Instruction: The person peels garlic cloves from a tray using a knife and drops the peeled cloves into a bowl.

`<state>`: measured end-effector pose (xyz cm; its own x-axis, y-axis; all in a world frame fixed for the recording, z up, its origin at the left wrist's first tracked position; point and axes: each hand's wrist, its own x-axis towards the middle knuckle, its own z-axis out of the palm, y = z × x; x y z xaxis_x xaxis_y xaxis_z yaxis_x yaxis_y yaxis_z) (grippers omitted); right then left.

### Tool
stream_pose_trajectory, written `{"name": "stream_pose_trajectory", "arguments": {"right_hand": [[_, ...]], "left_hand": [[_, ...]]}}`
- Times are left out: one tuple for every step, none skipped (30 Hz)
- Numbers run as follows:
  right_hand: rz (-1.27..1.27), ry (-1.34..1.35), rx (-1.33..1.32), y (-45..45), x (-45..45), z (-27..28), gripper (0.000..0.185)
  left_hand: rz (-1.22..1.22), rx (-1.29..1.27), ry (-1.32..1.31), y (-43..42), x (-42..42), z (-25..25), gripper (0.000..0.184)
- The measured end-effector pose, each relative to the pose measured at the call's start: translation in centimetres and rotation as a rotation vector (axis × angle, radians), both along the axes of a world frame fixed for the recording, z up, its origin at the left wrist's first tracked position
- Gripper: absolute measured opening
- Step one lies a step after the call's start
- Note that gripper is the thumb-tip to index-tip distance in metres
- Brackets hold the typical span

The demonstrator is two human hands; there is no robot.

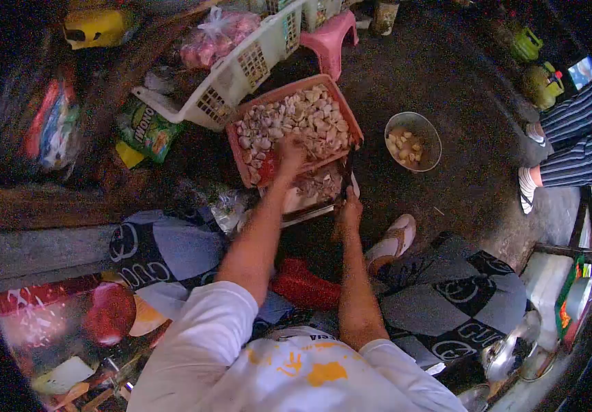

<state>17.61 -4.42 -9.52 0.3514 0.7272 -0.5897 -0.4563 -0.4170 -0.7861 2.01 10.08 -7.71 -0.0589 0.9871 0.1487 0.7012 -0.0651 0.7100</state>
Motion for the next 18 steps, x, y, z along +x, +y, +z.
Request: {"name": "stream_pose_trajectory", "arguments": {"right_hand": [[-0.026,-0.019,-0.004,0.1,-0.5,0.1,0.039],[-0.03,-0.029,0.005,0.1,-0.7,-0.1,0.039],[-0.034,-0.039,0.014,0.2,-0.9,-0.2,0.039],[-0.019,-0.038,0.035,0.3,-0.9,-0.7,0.039],[-0.003,-0.037,0.052,0.2,-1.0,-1.7,0.039],[0.022,-0.069,0.08,0.2,-1.1,-2.7,0.039],[0.045,-0.103,0.108,0.4,-1.1,-4.3,0.039],[0.058,-0.121,0.108,0.4,-0.9,-4.5,0.04],[0.071,-0.139,0.107,0.4,-0.7,-4.7,0.04],[0.075,-0.139,0.074,0.1,-0.8,-3.6,0.041],[0.079,-0.136,0.041,-0.1,-1.0,-2.3,0.043],[0.049,-0.257,0.055,0.0,-1.4,-0.9,0.046],[0.079,-0.291,0.09,0.1,-1.4,-0.5,0.045],[0.109,-0.323,0.123,0.1,-1.4,0.0,0.045],[0.139,-0.355,0.152,0.0,-1.5,0.4,0.044],[0.163,-0.433,0.182,-0.2,-1.6,0.8,0.042],[0.188,-0.513,0.212,-0.2,-1.7,1.2,0.04],[0.213,-0.593,0.243,-0.3,-1.8,1.7,0.038]], "left_hand": [[0.105,-0.206,-0.002,-0.5,-2.7,1.1,0.022],[0.199,-0.407,0.01,-1.0,-5.3,2.3,0.025],[0.207,-0.386,-0.08,-0.8,-6.4,2.5,0.029],[0.215,-0.365,-0.169,-0.6,-7.4,2.8,0.033],[0.199,-0.327,-0.209,-0.6,-8.3,1.9,0.032],[0.189,-0.296,-0.229,-0.9,-8.8,0.8,0.031],[0.177,-0.268,-0.213,-1.3,-9.1,-0.4,0.03],[0.176,-0.249,-0.198,-1.8,-9.2,-1.5,0.029],[0.177,-0.238,-0.187,-2.5,-9.1,-2.7,0.028],[0.187,-0.234,-0.181,-2.9,-9.1,-3.5,0.027],[0.203,-0.239,-0.181,-3.3,-9.0,-4.0,0.027],[0.221,-0.239,-0.18,-3.3,-8.8,-4.4,0.026],[0.241,-0.245,-0.189,-3.5,-8.7,-4.3,0.025],[0.265,-0.263,-0.219,-3.6,-8.6,-4.1,0.024],[0.294,-0.288,-0.253,-3.6,-8.6,-4.0,0.023],[0.329,-0.333,-0.313,-3.5,-8.3,-3.2,0.022],[0.367,-0.396,-0.393,-3.6,-8.0,-2.2,0.021],[0.407,-0.461,-0.474,-3.7,-7.7,-1.1,0.02]]}}
